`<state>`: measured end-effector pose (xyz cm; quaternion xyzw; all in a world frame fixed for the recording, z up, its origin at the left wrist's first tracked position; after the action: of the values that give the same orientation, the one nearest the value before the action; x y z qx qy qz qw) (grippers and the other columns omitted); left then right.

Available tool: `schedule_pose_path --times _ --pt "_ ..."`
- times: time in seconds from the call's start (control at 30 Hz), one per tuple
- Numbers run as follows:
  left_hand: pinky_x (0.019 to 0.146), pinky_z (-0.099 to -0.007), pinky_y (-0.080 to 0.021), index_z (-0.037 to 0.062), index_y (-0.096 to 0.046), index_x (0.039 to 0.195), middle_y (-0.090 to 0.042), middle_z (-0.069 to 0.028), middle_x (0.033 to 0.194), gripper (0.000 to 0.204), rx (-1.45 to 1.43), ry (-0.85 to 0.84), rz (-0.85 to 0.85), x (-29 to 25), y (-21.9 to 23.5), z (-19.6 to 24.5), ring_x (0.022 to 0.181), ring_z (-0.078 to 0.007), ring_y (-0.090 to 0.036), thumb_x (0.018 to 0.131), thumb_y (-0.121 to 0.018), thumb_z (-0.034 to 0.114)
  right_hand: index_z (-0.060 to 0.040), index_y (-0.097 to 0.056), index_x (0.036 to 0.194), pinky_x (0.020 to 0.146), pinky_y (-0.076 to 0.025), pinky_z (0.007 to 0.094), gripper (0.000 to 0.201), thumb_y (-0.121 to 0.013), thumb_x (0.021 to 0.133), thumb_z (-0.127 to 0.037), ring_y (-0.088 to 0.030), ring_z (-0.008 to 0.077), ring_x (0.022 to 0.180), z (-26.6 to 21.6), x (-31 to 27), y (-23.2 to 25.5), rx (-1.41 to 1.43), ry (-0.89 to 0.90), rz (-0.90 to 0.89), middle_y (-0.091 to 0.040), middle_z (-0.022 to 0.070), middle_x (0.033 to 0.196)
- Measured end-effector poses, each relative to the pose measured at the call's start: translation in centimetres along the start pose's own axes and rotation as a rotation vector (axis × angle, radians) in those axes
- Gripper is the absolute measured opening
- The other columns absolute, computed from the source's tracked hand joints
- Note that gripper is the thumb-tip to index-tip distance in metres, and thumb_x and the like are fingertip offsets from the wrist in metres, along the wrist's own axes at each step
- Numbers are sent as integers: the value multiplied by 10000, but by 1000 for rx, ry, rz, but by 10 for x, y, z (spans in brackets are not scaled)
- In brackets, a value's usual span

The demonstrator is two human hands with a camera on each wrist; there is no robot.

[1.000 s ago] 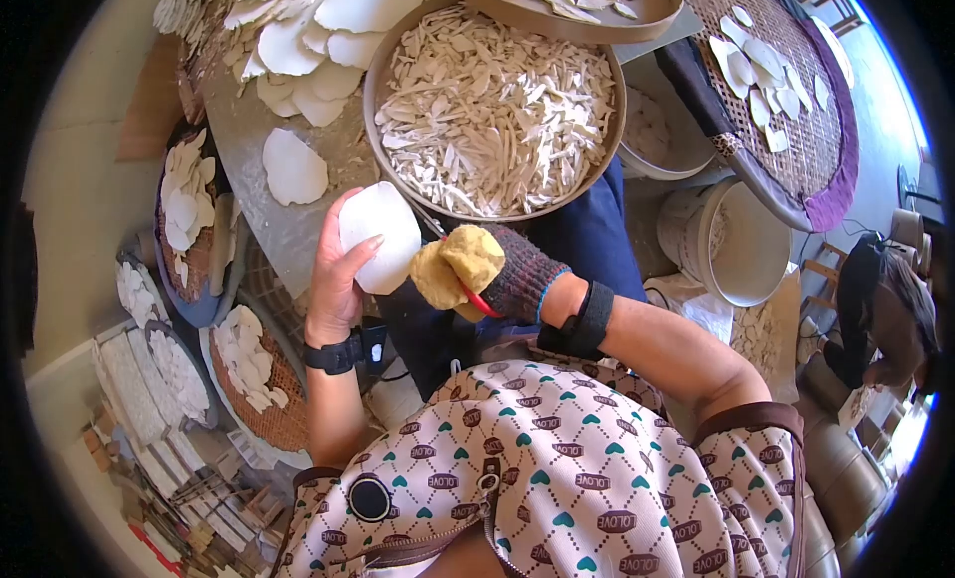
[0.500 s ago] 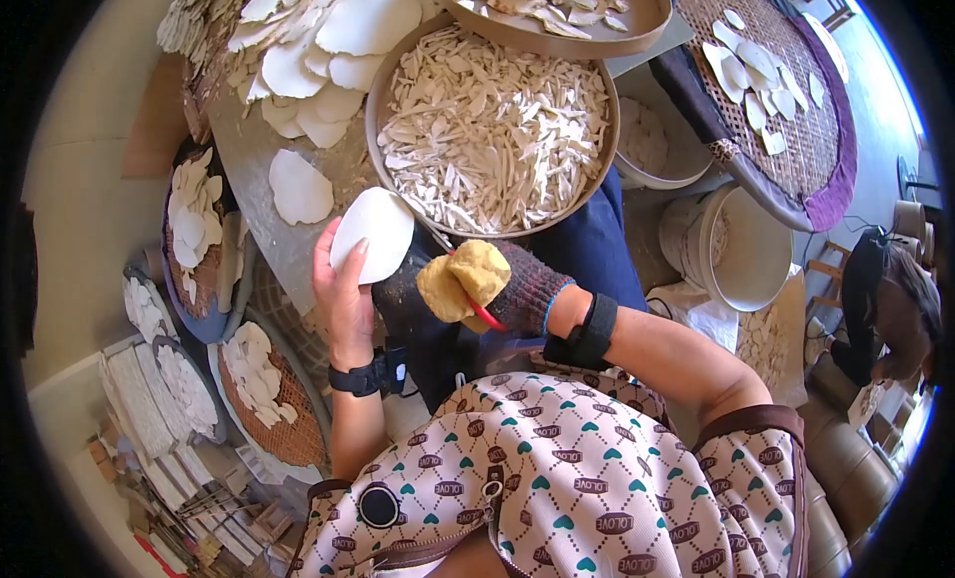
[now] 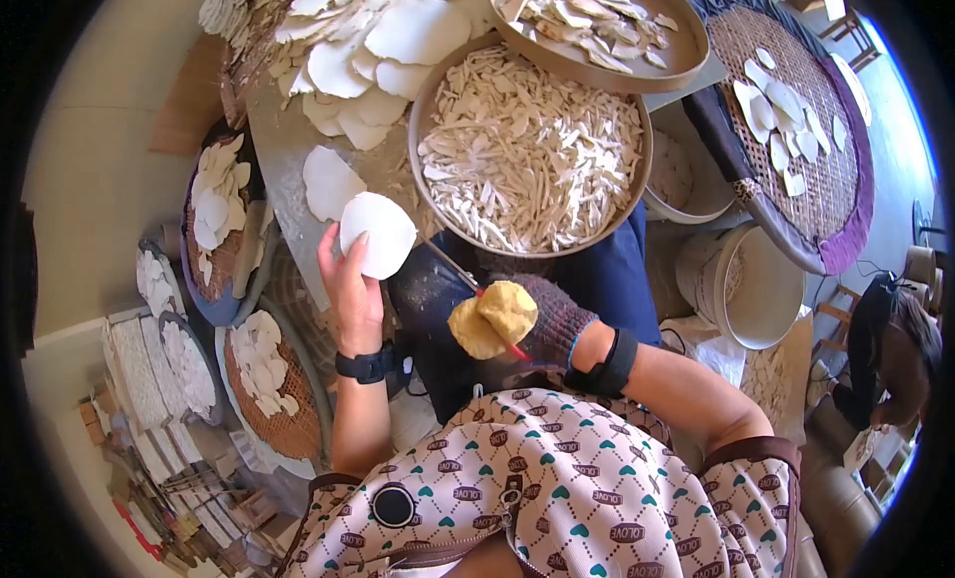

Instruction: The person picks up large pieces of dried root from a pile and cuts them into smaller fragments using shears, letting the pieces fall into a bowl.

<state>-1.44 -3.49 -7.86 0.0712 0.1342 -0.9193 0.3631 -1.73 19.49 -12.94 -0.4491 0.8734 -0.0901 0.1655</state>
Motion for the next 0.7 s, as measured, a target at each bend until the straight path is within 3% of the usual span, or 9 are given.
schedule_pose_path --times 0.03,0.1,0.23,0.3,0.33,0.37,0.47,0.63,0.7 --pt "900 -341 -474 48 -321 1330 -527 -137 1193 576 6 -2 -43 0 -5 1 1069 -211 -542 833 -610 13 -20 -637 917 789 -503 305 183 -627 878 -199 -618 135 869 -5 12 -9 285 142 -141 -667 73 910" --pt "902 -326 -467 11 -376 1301 -544 -130 1181 514 21 2 -132 -3 -17 4 1059 -195 -548 837 -598 10 -12 -639 923 746 -503 297 210 -566 914 -208 -615 136 834 -15 23 -8 380 247 -197 -666 70 895" --pt "912 -301 -449 -36 -448 1268 -560 -118 1176 435 138 10 -309 -20 -46 15 1052 -164 -547 851 -560 12 -14 -569 810 607 -472 336 101 -557 820 -114 -594 241 698 -22 25 0 161 96 18 -607 117 752" --pt "946 -304 -422 -44 -439 1288 -549 -105 1202 467 189 4 -395 -23 -50 15 1071 -162 -534 845 -556 43 -10 -525 767 544 -452 341 66 -568 782 -57 -576 286 598 -94 16 -6 -211 638 41 -583 146 677" --pt "951 -306 -419 -48 -440 1286 -547 -101 1205 479 206 0 -427 -20 -51 14 1081 -163 -530 836 -567 57 9 -524 821 560 -461 324 83 -573 783 -47 -572 299 578 -73 25 -12 355 124 -136 -582 147 662" --pt "953 -311 -419 -49 -444 1280 -548 -100 1203 477 240 -15 -443 -21 -51 18 1095 -165 -523 834 -570 63 17 -545 830 578 -471 313 136 -526 844 -118 -584 287 590 -67 23 -13 532 138 -121 -590 155 677" --pt "914 -282 -449 -49 -482 1237 -590 -103 1139 423 138 142 -461 -17 -50 13 1024 -159 -572 820 -555 -26 -33 -586 787 613 -449 317 357 -405 968 -282 -564 178 634 -49 21 -4 -118 243 -197 -601 71 709" --pt "883 -297 -475 -23 -477 1217 -612 -113 1097 433 281 157 -582 -14 -62 22 1001 -172 -595 800 -594 -14 -29 -614 796 674 -473 336 267 -551 903 -265 -587 200 700 -46 1 20 -420 238 116 -627 96 760" --pt "848 -290 -491 -2 -476 1219 -615 -110 1091 437 333 261 -691 -14 -71 29 977 -165 -604 801 -602 -12 -26 -619 808 658 -480 348 294 -506 907 -278 -605 256 705 -47 -12 23 -393 204 131 -638 123 758"
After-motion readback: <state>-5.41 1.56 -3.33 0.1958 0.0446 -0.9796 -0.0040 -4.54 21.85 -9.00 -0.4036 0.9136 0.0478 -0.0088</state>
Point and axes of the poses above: each hand's wrist, its own x-axis towards the middle knuckle, its own y-axis out of the back of the hand, z = x × y, the point moved 8 cm from there along x, towards the middle knuckle
